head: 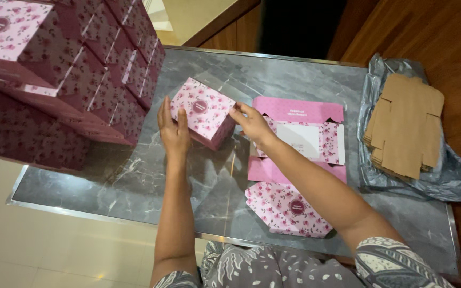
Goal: The person assembles small pink floral-patterned cardboard boxes by hand. They fold the flat cardboard pieces along pre-scored lines, tuck the flaps into slots, and form the box structure. The person repeats this process for multiple boxes, stacking the finished ones on the table.
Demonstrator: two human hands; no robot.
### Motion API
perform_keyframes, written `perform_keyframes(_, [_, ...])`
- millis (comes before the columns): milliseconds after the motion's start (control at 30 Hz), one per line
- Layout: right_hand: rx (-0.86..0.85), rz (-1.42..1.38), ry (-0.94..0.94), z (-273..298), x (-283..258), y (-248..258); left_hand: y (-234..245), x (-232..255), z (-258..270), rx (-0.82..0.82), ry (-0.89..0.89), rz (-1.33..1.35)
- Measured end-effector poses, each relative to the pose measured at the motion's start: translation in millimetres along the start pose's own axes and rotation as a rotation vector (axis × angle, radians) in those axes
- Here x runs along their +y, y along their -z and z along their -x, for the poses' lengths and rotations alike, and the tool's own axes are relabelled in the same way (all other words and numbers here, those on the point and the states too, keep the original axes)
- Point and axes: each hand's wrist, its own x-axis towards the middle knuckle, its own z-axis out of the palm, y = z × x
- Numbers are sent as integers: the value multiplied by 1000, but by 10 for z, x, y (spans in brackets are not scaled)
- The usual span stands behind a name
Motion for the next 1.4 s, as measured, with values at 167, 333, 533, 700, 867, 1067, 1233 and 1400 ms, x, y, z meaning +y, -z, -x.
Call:
perform_keyframes(167, [75,93,290,-351,350,-54,-37,37,-27,-4,19,-59])
perform_keyframes(333, [183,19,277,-71,214,44,-55,380,145,226,-153,-165])
perform_keyframes(533, [86,784,605,1110,307,423,-149,772,845,-88,-481,158])
perform_keyframes(700, [-273,1056,489,2261,308,506,-377,1050,1061,-456,-345,180])
perform_keyframes(867, [-323,1155,515,2708,423,588,-514,1105,1046,-558,-190,168])
perform_keyframes(1067, [-77,968,590,2895,757,854,-545,1075,1080,-600,-13,277])
perform_keyframes(1233, [414,594,434,2719,1052,1240,-576,1134,1052,-437,98,558])
perform_keyframes(1400, [819,-159,574,2805,536,1713,-423,1402,1028,-322,7,602])
